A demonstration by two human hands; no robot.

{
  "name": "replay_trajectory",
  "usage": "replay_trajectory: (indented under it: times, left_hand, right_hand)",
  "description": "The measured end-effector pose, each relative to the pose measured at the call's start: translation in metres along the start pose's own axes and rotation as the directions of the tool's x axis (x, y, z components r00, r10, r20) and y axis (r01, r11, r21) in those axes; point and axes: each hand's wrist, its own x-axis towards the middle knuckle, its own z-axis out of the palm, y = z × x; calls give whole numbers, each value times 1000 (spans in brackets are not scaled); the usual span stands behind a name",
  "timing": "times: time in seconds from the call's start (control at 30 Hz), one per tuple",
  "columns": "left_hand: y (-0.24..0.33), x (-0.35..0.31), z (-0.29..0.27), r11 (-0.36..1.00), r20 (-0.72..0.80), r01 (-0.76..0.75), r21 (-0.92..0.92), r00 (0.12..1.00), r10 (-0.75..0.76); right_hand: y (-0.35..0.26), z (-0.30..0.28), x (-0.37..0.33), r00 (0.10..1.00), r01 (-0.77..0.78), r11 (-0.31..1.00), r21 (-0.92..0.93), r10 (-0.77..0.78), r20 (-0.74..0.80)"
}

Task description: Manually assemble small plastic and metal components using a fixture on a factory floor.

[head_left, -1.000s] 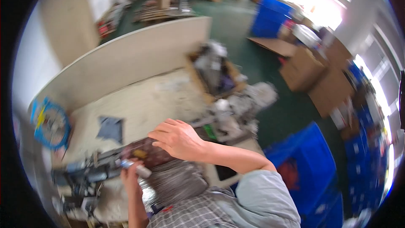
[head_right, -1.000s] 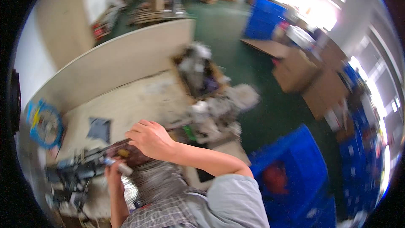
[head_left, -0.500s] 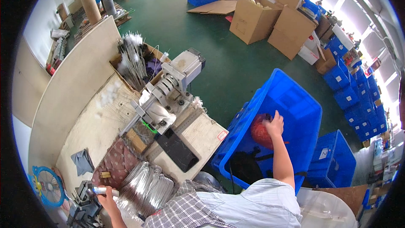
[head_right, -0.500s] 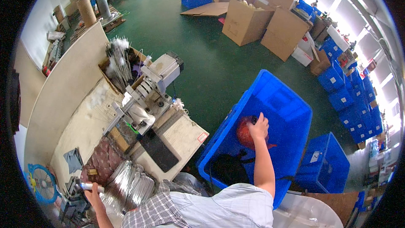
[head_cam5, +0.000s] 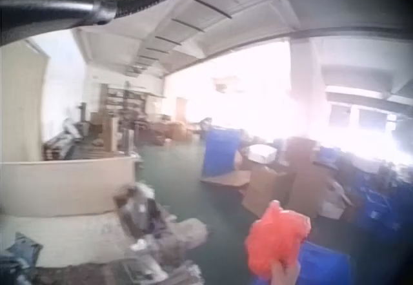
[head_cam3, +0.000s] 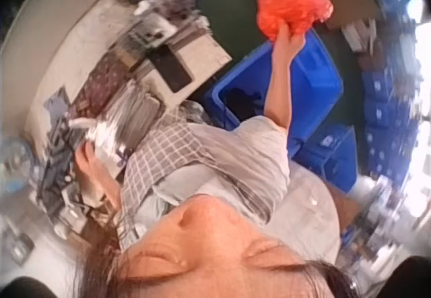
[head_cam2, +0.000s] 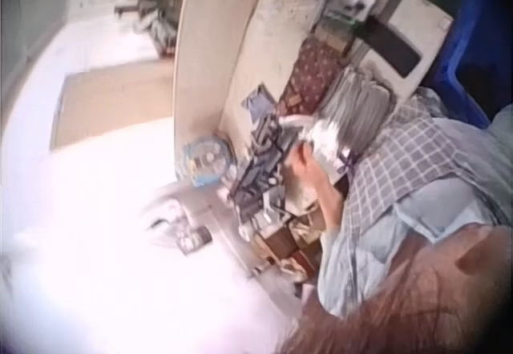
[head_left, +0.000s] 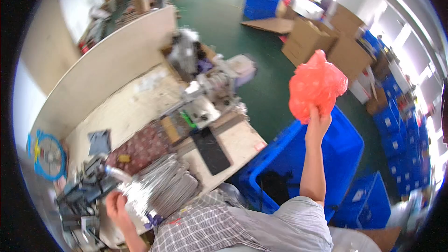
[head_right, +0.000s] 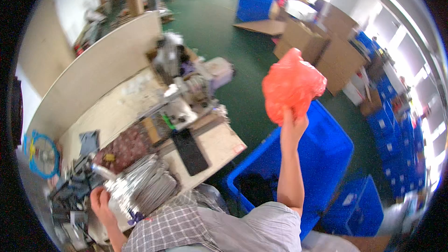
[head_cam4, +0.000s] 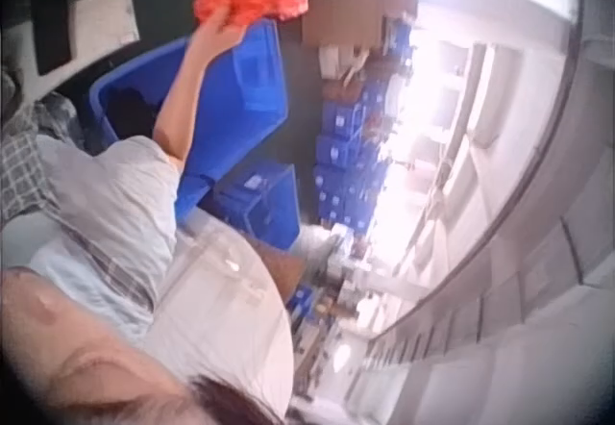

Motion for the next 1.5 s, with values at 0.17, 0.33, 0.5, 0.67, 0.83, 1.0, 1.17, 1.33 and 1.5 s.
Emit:
replay_trajectory:
  times: [0.17, 0.33, 0.5, 0.67, 0.83, 1.0, 1.17, 1.33, 1.5]
  left_hand:
    - [8, -19, 33, 800, 478, 194, -567, 869, 127]
    - [-65, -62, 5, 886, 413, 343, -313, 889, -198]
    - [-60, -128, -84, 844, -232, -60, -533, 970, -78]
    - [-123, -195, -185, 792, -828, -317, -522, 410, -382]
    - [-213, -228, -280, 794, -910, -504, -338, -39, -412]
    - [-291, -163, -345, 788, -887, -509, -346, -96, -451]
    - [-340, -77, -394, 628, -799, -541, -559, 148, -583]
    - [-406, -1, -423, 819, -819, -15, -574, 36, -573]
    - [-439, 48, -424, 908, -965, 417, -35, 221, -139]
  right_hand:
    - [-99, 111, -143, 432, 339, 779, 527, -627, 648]
    - [-121, 152, -303, -528, -358, 867, 347, -494, 691]
    - [-191, 143, -382, -770, -246, 887, 391, -424, 478]
    - [-226, 150, -427, -926, -186, 934, 305, -271, 264]
    - [-213, 170, -459, -933, -25, 915, 403, -166, 319]
    - [-186, 183, -486, -896, -53, 868, 494, -260, 360]
    - [-210, 190, -495, -916, 144, 987, 76, 104, 387]
    - [-227, 199, -508, -819, 440, 862, -251, 500, 281]
    - [-216, 198, -507, -783, 470, 858, -209, 514, 351]
